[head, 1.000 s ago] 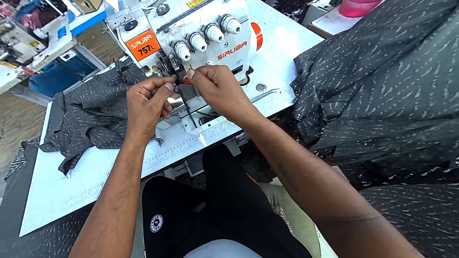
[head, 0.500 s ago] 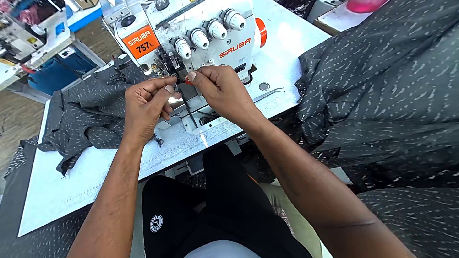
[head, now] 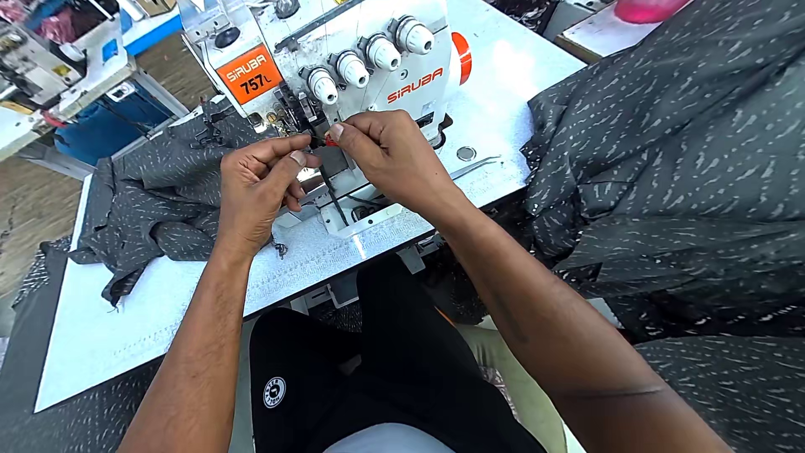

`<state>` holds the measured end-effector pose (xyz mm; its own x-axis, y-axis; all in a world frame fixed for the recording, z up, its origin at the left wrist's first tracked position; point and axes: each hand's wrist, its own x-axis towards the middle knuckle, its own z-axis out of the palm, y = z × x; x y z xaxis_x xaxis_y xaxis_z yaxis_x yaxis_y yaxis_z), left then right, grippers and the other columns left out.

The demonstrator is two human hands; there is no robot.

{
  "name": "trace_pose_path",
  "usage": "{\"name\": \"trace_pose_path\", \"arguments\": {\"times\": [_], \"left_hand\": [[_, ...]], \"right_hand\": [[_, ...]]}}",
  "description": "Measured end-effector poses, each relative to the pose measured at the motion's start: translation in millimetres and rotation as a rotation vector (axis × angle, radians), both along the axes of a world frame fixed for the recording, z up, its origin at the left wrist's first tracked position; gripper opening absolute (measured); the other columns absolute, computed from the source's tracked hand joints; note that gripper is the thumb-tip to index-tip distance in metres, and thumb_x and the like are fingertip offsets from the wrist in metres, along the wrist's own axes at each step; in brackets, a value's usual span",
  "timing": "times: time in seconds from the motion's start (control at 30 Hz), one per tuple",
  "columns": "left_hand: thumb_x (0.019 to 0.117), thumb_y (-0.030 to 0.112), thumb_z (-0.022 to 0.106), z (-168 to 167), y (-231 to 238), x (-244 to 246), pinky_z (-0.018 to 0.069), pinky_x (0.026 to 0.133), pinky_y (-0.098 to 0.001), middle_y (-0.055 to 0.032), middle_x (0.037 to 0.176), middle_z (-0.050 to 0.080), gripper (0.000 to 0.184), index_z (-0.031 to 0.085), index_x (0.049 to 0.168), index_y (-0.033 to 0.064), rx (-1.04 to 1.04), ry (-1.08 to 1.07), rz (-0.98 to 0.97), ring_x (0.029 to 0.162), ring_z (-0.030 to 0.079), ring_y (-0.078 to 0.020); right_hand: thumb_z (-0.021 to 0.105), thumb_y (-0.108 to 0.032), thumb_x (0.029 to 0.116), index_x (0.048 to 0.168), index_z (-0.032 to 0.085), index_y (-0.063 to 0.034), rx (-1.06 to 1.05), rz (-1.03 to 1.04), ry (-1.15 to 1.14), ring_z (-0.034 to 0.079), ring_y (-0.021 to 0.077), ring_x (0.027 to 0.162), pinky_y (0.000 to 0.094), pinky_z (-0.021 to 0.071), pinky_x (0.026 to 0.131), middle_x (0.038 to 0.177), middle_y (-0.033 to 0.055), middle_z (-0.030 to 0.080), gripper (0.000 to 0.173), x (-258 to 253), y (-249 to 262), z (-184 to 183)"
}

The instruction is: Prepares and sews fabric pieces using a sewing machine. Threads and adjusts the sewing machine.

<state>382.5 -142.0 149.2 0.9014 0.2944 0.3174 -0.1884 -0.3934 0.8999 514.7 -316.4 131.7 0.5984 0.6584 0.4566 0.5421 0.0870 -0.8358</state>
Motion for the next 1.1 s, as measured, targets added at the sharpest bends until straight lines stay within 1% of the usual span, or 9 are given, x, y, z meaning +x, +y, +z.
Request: {"name": "trace_pose_path", "arguments": {"times": [0.37,0.4,0.5,0.57,0.6,0.7,0.8,0.93,1.1], "left_hand": [[0.1021,0.006,0.057,0.7,0.4,0.5,0.0525,0.046,-0.0212,-0.0094,0.101,0.078,0.027,0.068,0.125,-0.0026,-0.002,0.005,0.003,0.057,0.065,-0.0089],[0.1022,0.006,0.057,0.7,0.3,0.6,0.0526,0.046,-0.0214,-0.0097,0.1,0.078,0.027,0.068,0.125,-0.0027,-0.004,0.007,0.003,0.057,0.065,-0.0092],[0.1023,0.006,0.057,0.6,-0.1,0.9,0.0518,0.045,-0.0214,-0.01,0.099,0.078,0.027,0.068,0.125,-0.0026,-0.004,0.015,0.017,0.056,0.064,-0.0093],[0.1023,0.005,0.057,0.7,-0.1,0.9,0.0515,0.045,-0.0213,-0.0102,0.099,0.078,0.027,0.068,0.126,-0.0025,-0.005,0.021,0.018,0.056,0.064,-0.0093],[0.1022,0.005,0.057,1.1,-0.1,0.7,0.0515,0.045,-0.0213,-0.0104,0.099,0.078,0.027,0.069,0.125,-0.0025,-0.008,0.021,0.018,0.056,0.064,-0.0092],[0.1022,0.006,0.057,0.7,0.0,0.2,0.0517,0.045,-0.0208,-0.0092,0.099,0.077,0.027,0.069,0.125,-0.0019,0.001,0.018,0.009,0.057,0.064,-0.0087],[0.1026,0.006,0.057,0.8,-0.5,-0.9,0.0523,0.046,-0.021,-0.0096,0.101,0.077,0.027,0.068,0.126,-0.0019,-0.006,0.023,0.007,0.057,0.064,-0.0093],[0.1044,0.006,0.055,4.5,-7.0,-6.8,0.0499,0.046,-0.0185,-0.0068,0.106,0.077,0.028,0.067,0.13,0.002,0.0,0.077,0.026,0.056,0.061,-0.0064],[0.1018,0.005,0.056,0.3,1.1,-0.8,0.052,0.046,-0.0205,-0.0096,0.104,0.077,0.027,0.068,0.125,-0.0025,0.005,0.021,-0.016,0.058,0.064,-0.0083]], "right_hand": [[0.053,-0.025,0.1085,0.079,0.068,-0.008,-0.024,0.025,-0.032,0.043,0.0078,0.049,0.0275,0.0345,0.047,0.058,-0.0026,0.047,0.037,4.9,-0.7,3.4],[0.053,-0.025,0.1084,0.081,0.069,-0.0085,-0.036,0.027,-0.063,0.044,0.0071,0.051,0.0271,0.0353,0.048,0.06,-0.0029,0.049,0.036,6.8,-1.6,4.7],[0.054,-0.028,0.1076,0.098,0.076,-0.0122,-0.106,-0.009,-0.236,0.052,0.0047,0.057,0.0262,0.0424,0.054,0.069,-0.0044,0.061,0.029,10.0,-5.1,11.0],[0.054,-0.03,0.1072,0.107,0.078,-0.0152,-0.144,-0.046,-0.338,0.058,0.0065,0.063,0.0296,0.0478,0.059,0.076,-0.0038,0.067,0.027,9.4,-6.6,14.1],[0.054,-0.031,0.1071,0.109,0.078,-0.0169,-0.162,-0.066,-0.376,0.06,0.0083,0.064,0.0324,0.0493,0.06,0.077,-0.0035,0.069,0.028,8.6,-6.8,15.4],[0.054,-0.033,0.1064,0.11,0.078,-0.02,-0.209,-0.127,-0.441,0.064,0.012,0.067,0.0376,0.0511,0.061,0.078,-0.0028,0.07,0.027,3.4,-7.0,18.8],[0.054,-0.033,0.1065,0.11,0.078,-0.0193,-0.225,-0.169,-0.481,0.065,0.015,0.068,0.0396,0.0514,0.06,0.078,-0.0012,0.07,0.028,-2.6,-5.6,19.9],[0.052,-0.033,0.1077,0.113,0.077,-0.017,-0.176,-0.164,-0.473,0.066,0.0161,0.071,0.0396,0.0523,0.063,0.081,0.0004,0.071,0.03,-4.5,-6.7,13.4],[0.053,-0.031,0.1076,0.115,0.077,-0.0153,-0.114,-0.16,-0.463,0.066,0.015,0.071,0.038,0.0529,0.063,0.083,0.0008,0.072,0.029,-4.2,-8.7,5.8]]}}
